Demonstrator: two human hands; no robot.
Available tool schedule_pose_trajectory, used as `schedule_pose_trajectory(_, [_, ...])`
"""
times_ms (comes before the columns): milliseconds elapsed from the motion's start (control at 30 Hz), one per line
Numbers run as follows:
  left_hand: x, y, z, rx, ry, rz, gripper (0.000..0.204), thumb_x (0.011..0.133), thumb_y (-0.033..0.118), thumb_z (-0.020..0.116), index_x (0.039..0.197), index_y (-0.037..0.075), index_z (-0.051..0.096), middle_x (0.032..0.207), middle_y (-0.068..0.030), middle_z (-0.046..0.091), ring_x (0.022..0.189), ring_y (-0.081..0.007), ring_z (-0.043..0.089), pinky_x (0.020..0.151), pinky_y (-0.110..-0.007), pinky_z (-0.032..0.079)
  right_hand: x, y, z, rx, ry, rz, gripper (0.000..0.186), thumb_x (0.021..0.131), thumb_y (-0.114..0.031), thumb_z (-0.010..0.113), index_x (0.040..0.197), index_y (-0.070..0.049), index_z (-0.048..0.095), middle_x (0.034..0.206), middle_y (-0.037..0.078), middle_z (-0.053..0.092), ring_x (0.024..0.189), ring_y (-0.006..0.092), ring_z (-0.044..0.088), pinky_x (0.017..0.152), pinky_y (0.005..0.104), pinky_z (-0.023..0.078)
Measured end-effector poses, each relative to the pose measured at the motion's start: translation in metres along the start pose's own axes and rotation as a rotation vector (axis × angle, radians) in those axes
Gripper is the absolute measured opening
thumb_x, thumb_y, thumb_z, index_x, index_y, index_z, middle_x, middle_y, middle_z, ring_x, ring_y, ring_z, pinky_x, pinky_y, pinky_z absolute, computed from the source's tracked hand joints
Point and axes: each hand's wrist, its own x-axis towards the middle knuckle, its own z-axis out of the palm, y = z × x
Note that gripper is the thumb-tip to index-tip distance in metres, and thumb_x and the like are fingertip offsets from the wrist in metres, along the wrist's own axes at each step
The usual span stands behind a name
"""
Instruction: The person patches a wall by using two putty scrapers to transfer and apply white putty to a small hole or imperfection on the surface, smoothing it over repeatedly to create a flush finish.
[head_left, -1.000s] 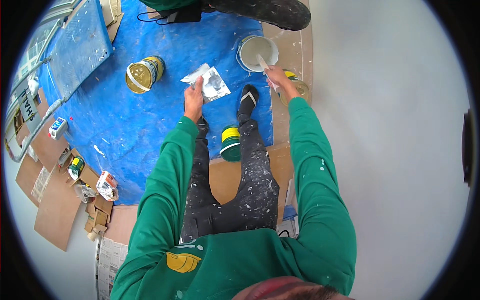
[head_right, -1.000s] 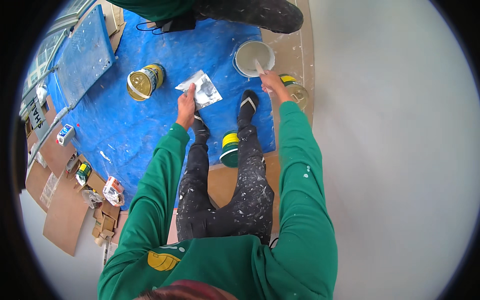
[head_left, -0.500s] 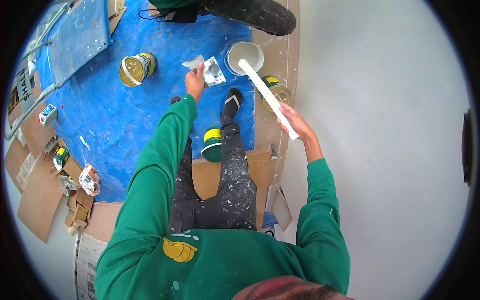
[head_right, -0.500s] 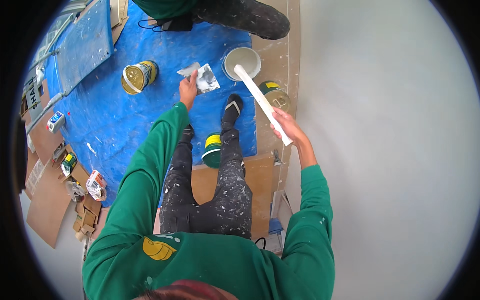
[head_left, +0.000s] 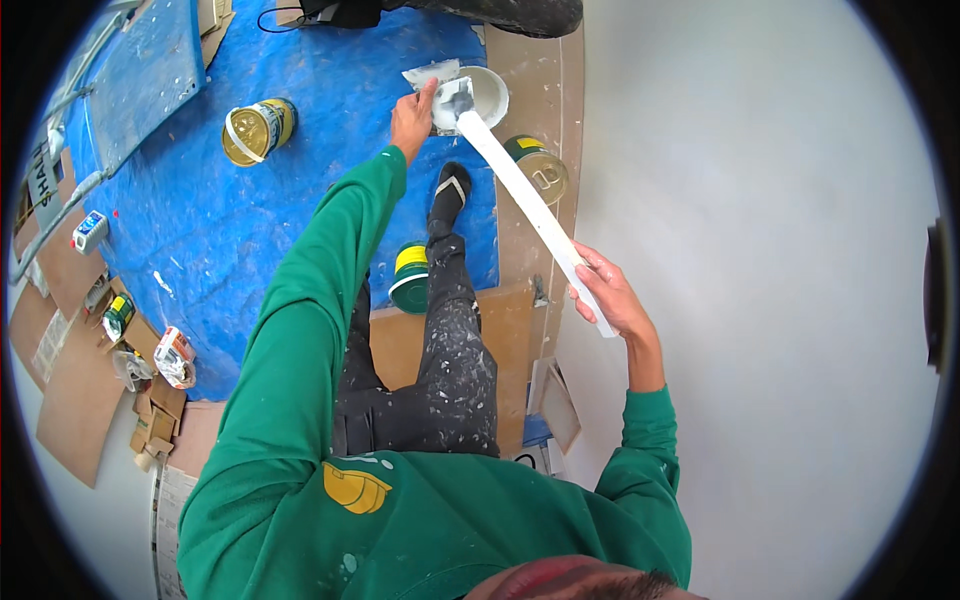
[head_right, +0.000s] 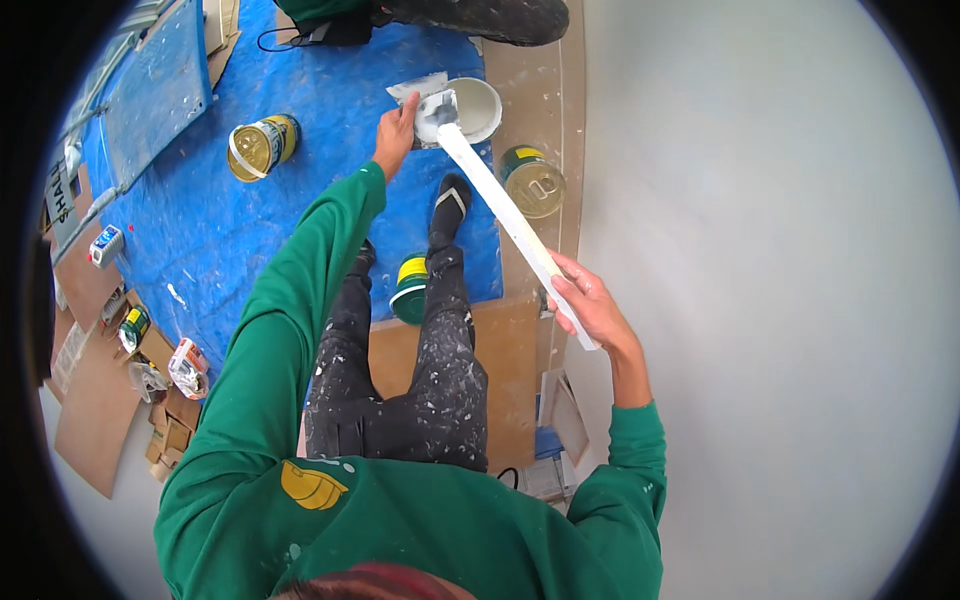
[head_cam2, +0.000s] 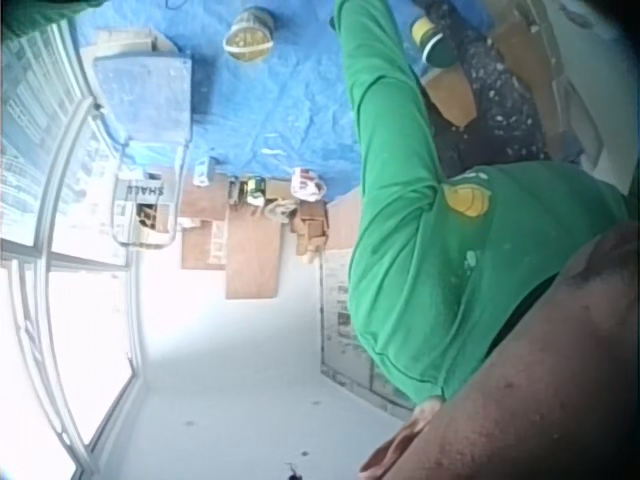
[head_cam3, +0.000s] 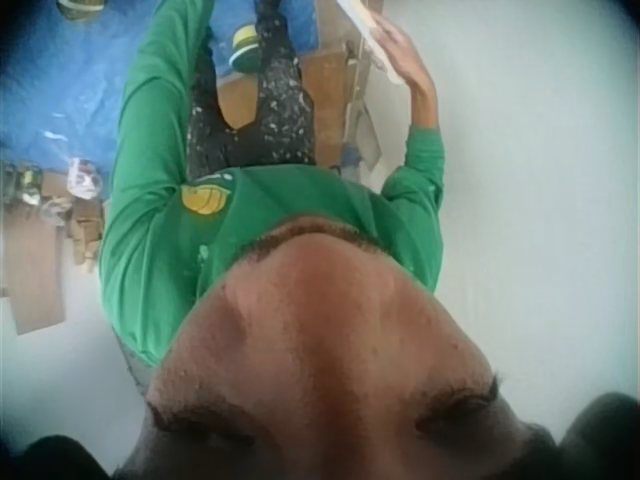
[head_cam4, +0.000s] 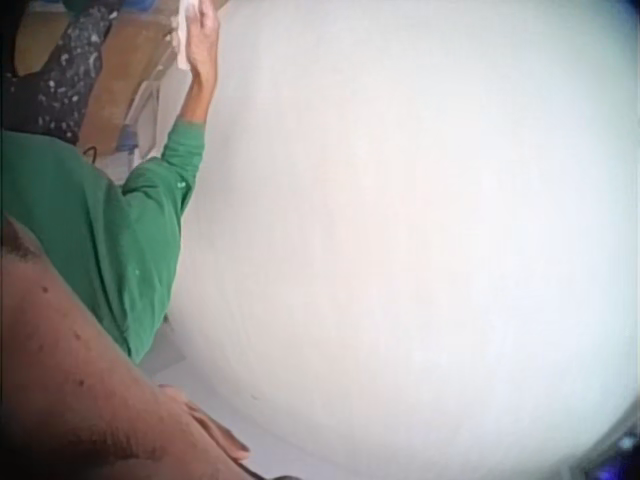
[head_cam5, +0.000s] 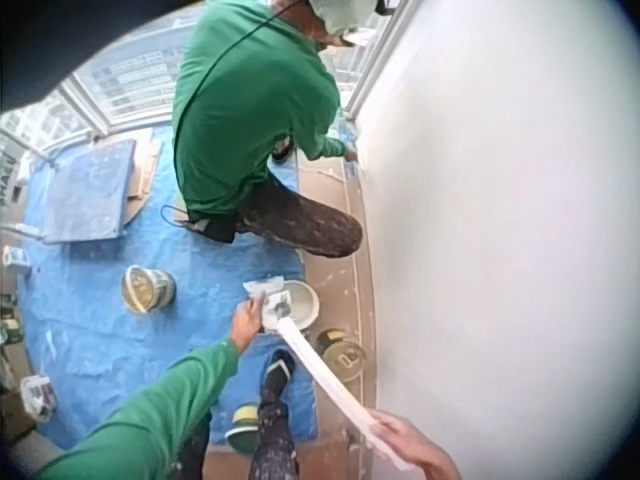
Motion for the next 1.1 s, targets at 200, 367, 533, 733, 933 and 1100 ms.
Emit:
schedule_pose_trajectory(200, [-0.012, 0.025, 0.006, -0.317, -0.249, -0.020, 0.070, 0.097, 0.063, 0.054, 0.070, 0.000, 0.065, 0.067, -0.0031, 0.059, 0.064, -0.0097, 0.048, 0.057, -0.033, 0.041, 0.028, 0.037, 0.010, -0.375, 0.178, -0.410, 0.053, 0.099, -0.015, 0.060, 0.150, -0.014, 0.047, 0.083, 0.004, 0.059, 0.065, 0.0151, 0.059, 0.057, 0.0314, 0.049])
schedule_pose_trajectory(367, [-0.010, 0.024, 0.005, -0.462, -0.289, -0.012, 0.063, 0.100, 0.056, 0.056, 0.085, -0.003, 0.069, 0.078, -0.0024, 0.064, 0.069, -0.0075, 0.051, 0.062, -0.027, 0.043, 0.034, 0.053, 0.017, -0.916, 0.523, -0.618, 0.065, 0.087, -0.003, 0.067, 0.146, -0.026, 0.052, 0.093, 0.008, 0.057, 0.080, 0.0273, 0.063, 0.070, 0.0408, 0.053])
schedule_pose_trajectory(533, [-0.021, 0.028, -0.001, -0.543, -0.296, -0.047, 0.062, 0.100, 0.054, 0.057, 0.092, -0.006, 0.070, 0.083, -0.0034, 0.066, 0.073, -0.0078, 0.053, 0.066, -0.026, 0.044, 0.037, 0.065, 0.015, -1.038, 0.629, -0.583, 0.073, 0.079, 0.002, 0.070, 0.143, -0.030, 0.054, 0.096, 0.008, 0.055, 0.077, 0.0285, 0.062, 0.068, 0.0414, 0.053])
schedule_pose_trajectory(733, [-0.011, 0.016, -0.020, -0.376, -0.227, -0.038, 0.062, 0.101, 0.054, 0.055, 0.095, -0.006, 0.070, 0.086, -0.0035, 0.065, 0.077, -0.0084, 0.054, 0.071, -0.027, 0.047, 0.019, 0.068, 0.018, -1.042, 0.712, -0.688, 0.068, 0.079, 0.005, 0.070, 0.139, -0.026, 0.060, 0.092, 0.006, 0.053, 0.071, 0.0229, 0.059, 0.061, 0.0367, 0.050])
schedule_pose_trajectory(933, [-0.017, 0.027, -0.028, -0.401, -0.246, 0.002, 0.061, 0.101, 0.054, 0.055, 0.090, -0.005, 0.070, 0.081, -0.0015, 0.064, 0.071, -0.0075, 0.052, 0.066, -0.026, 0.046, -0.001, 0.067, 0.027, -0.981, 0.647, -0.705, 0.063, 0.080, 0.004, 0.070, 0.138, -0.020, 0.061, 0.091, 0.007, 0.056, 0.072, 0.0228, 0.060, 0.061, 0.0360, 0.050])
schedule_pose_trajectory(1100, [-0.016, 0.027, -0.019, -0.440, -0.259, 0.019, 0.061, 0.102, 0.053, 0.055, 0.093, -0.005, 0.070, 0.083, -0.0018, 0.066, 0.072, -0.0064, 0.055, 0.066, -0.025, 0.047, -0.002, 0.070, 0.030, -0.935, 0.625, -0.696, 0.057, 0.084, 0.001, 0.070, 0.137, -0.018, 0.061, 0.092, 0.009, 0.059, 0.074, 0.0245, 0.062, 0.063, 0.0360, 0.051])
